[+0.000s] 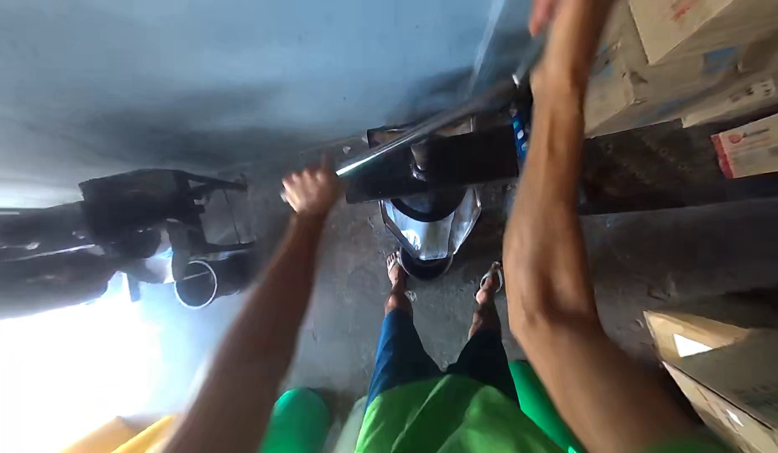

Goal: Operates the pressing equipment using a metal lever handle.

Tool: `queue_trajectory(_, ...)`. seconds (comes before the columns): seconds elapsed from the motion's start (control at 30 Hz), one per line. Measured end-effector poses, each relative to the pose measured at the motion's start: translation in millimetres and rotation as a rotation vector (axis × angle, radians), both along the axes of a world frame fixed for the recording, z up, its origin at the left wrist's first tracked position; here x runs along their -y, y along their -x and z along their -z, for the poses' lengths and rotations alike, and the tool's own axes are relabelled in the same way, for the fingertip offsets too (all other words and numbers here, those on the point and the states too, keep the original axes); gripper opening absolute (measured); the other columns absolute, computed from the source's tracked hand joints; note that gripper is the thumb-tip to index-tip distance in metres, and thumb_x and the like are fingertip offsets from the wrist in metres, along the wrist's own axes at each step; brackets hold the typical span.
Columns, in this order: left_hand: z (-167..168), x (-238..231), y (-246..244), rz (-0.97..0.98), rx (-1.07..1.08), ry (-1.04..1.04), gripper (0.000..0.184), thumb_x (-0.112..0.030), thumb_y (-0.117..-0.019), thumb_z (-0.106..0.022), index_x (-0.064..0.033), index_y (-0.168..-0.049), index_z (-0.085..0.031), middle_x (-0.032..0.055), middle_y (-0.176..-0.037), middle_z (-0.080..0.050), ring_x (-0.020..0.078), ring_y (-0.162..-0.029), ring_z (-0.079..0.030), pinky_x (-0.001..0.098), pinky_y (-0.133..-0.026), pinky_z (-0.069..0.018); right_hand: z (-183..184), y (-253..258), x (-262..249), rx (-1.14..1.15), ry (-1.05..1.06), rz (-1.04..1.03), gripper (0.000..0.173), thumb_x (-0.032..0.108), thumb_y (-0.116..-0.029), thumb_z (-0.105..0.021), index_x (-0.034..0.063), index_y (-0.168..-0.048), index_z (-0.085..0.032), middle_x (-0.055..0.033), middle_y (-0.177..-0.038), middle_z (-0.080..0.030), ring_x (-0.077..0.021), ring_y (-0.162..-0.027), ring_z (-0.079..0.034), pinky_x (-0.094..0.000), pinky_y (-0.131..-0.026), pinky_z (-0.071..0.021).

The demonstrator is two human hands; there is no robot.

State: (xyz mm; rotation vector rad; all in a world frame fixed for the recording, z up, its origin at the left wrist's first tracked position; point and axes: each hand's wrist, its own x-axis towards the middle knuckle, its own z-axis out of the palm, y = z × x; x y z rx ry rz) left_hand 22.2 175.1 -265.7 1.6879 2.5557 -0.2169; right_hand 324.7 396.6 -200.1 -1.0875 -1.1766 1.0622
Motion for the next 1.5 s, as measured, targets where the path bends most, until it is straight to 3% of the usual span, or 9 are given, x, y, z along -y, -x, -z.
queue_trajectory(0.07,0,-76,62,0.409,-0.011,-0.025,0.034,-0.032,-0.0988,-0.06,-0.0018,-0.113,-0.066,0.0292,-0.095,-0.07,0.0544,-0.091,-0.068,0.0725,-0.078,-0.0486,0,-34,89,0.046,-0.046,-0.042,0.034,0.024,-0.1076,-0.038,0.0151,-0.079,-0.055,0.008,-0.065,-0.052,-0.0067,-0.059,-0.053,-0.0289,-0.061,-0.0499)
queue_trajectory(0.17,6,-169,93,0.812,-0.012,-0.11,0.027,-0.029,-0.0967,-0.058,-0.0021,-0.099,-0.063,0.0253,-0.086,-0.068,0.0504,-0.083,-0.068,0.0684,-0.071,-0.0493,10,-32,156,-0.051,-0.139,0.082,0.038,0.019,-0.1049,-0.04,0.0231,-0.071,-0.057,0.0112,-0.06,-0.058,-0.0039,-0.053,-0.057,-0.0237,-0.054,-0.0516)
queue_trajectory(0.4,-7,-167,85,0.694,0.007,0.065,0.034,-0.038,-0.0967,-0.059,-0.0062,-0.107,-0.062,0.0251,-0.094,-0.069,0.0511,-0.094,-0.068,0.0692,-0.078,-0.0485,13,-6,144,-0.076,-0.191,0.37,0.047,0.016,-0.1047,-0.029,0.0194,-0.063,-0.049,0.0065,-0.05,-0.052,-0.007,-0.044,-0.053,-0.0263,-0.045,-0.0478)
queue_trajectory(0.9,-9,-170,99,0.767,0.123,0.067,0.043,-0.039,-0.0894,-0.067,-0.01,-0.121,-0.064,0.0227,-0.105,-0.071,0.0489,-0.098,-0.068,0.0692,-0.085,-0.048,0,10,145,-0.059,-0.027,0.645,0.043,0.016,-0.1089,-0.023,0.0104,-0.078,-0.053,-0.0001,-0.061,-0.058,-0.015,-0.057,-0.061,-0.0351,-0.062,-0.0573)
queue_trajectory(1.0,-4,-173,108,0.886,0.097,-0.025,0.038,-0.035,-0.0929,-0.067,-0.0115,-0.123,-0.065,0.0204,-0.1,-0.073,0.0446,-0.088,-0.07,0.0634,-0.077,-0.0522,1,23,120,-0.171,-0.064,0.999,0.04,0.015,-0.109,-0.026,0.0099,-0.075,-0.045,0.0,-0.053,-0.046,-0.0128,-0.045,-0.048,-0.03,-0.046,-0.047)
queue_trajectory(1.1,19,-239,117,1.255,0.09,-0.248,0.023,-0.028,-0.093,-0.064,-0.0098,-0.106,-0.07,0.017,-0.082,-0.071,0.0402,-0.07,-0.07,0.0566,-0.058,-0.0514,19,52,166,-0.146,-0.106,1.076,0.033,0.018,-0.111,-0.028,0.0102,-0.087,-0.049,0.0026,-0.063,-0.049,-0.0094,-0.054,-0.05,-0.0274,-0.054,-0.0486)
queue_trajectory(1.2,9,-380,17,1.846,0.117,-0.169,0.026,-0.023,-0.0972,-0.06,-0.0062,-0.115,-0.069,0.024,-0.09,-0.071,0.0484,-0.082,-0.069,0.0661,-0.072,-0.051,19,186,246,-0.004,-0.1,1.185,0.033,0.028,-0.109,-0.033,0.0232,-0.088,-0.058,0.0132,-0.072,-0.059,-0.0016,-0.064,-0.058,-0.0224,-0.064,-0.0521)
queue_trajectory(1.3,5,-418,-93,2.276,0.179,-0.177,0.019,-0.021,-0.0942,-0.065,-0.0031,-0.099,-0.064,0.024,-0.082,-0.067,0.0503,-0.079,-0.067,0.0695,-0.069,-0.05,26,262,260,0.081,-0.159,1.308,0.031,0.038,-0.1048,-0.053,0.0274,-0.079,-0.068,0.0144,-0.07,-0.065,-0.0013,-0.063,-0.061,-0.0224,-0.061,-0.0531)
queue_trajectory(1.5,14,-406,-79,2.134,0.307,-0.264,0.019,-0.019,-0.0945,-0.066,-0.001,-0.101,-0.066,0.0212,-0.093,-0.069,0.0434,-0.092,-0.069,0.0621,-0.088,-0.0494,28,259,275,0.095,-0.097,1.151,0.016,0.044,-0.0975,-0.067,0.0295,-0.102,-0.071,0.0154,-0.093,-0.07,-0.0014,-0.086,-0.066,-0.0228,-0.078,-0.0566)
